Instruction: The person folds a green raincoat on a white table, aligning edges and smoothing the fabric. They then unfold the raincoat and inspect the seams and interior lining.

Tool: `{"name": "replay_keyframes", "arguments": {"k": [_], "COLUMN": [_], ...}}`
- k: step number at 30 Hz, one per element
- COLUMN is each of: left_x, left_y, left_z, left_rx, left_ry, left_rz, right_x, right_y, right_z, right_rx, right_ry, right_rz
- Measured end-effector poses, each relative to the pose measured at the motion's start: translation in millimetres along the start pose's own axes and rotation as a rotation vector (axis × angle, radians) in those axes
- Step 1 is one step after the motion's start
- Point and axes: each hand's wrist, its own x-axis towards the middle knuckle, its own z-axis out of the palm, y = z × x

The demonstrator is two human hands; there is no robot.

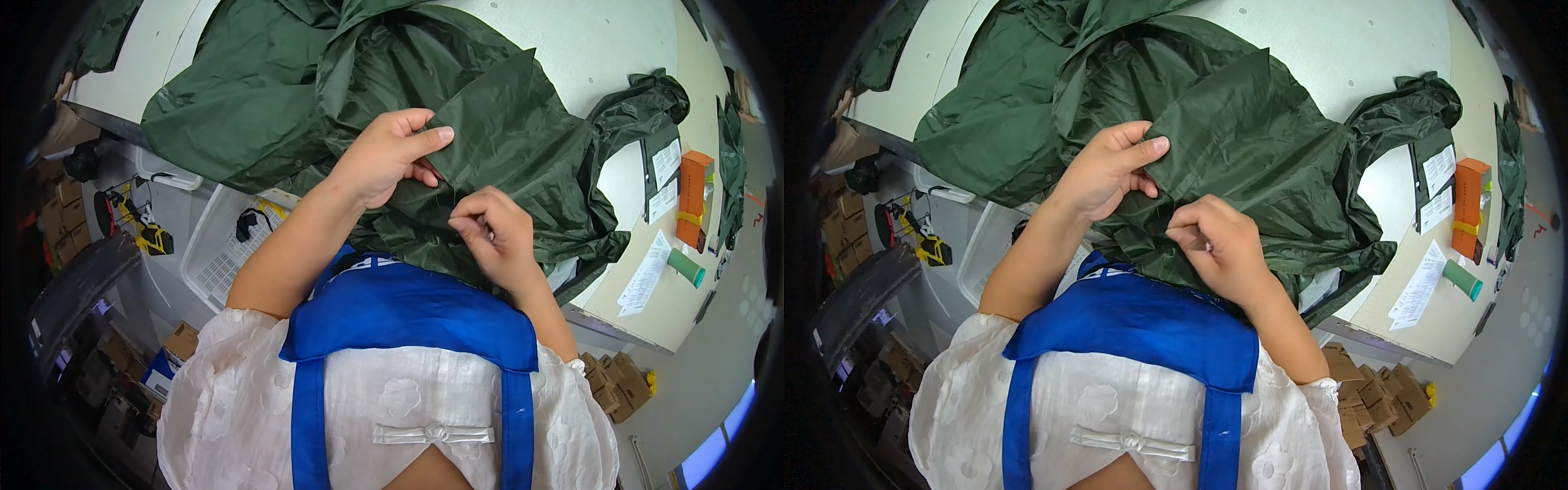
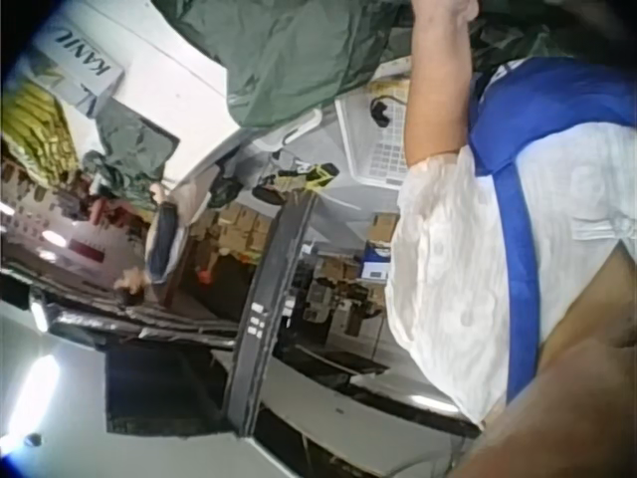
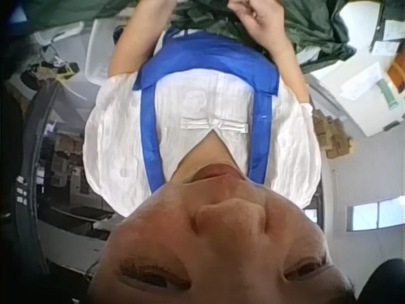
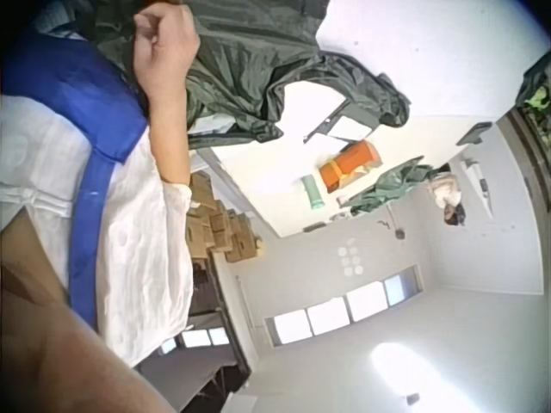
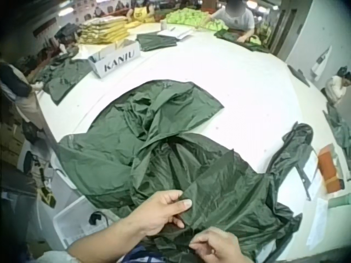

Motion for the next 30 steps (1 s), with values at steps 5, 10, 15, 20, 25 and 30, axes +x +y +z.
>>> {"name": "replay_keyframes", "arguments": {"k": [5,10,15,20,25,30], "left_x": [-3,-6,-7,-5,-5,-5], "left_y": [-1,1,0,-1,-3,-2], "left_z": [-3,0,0,-2,-3,-2], "left_rx": [-0.014,-0.012,-0.028,-0.035,-0.039,-0.045], "left_ry": [-0.008,-0.014,-0.018,-0.021,-0.032,-0.035], "left_rz": [0.012,0.006,0.007,0.004,0.004,-0.004], "right_x": [3,17,19,19,20,17], "right_y": [-5,-6,-5,-5,-4,-3], "right_z": [-30,-27,-21,-20,-18,-13], "right_rx": [0.41,-0.336,-0.491,-0.499,-0.476,-0.282], "right_ry": [-0.063,0.126,0.149,0.17,0.185,0.225], "right_rz": [0.228,0.072,-0.07,-0.095,-0.113,-0.056]}}
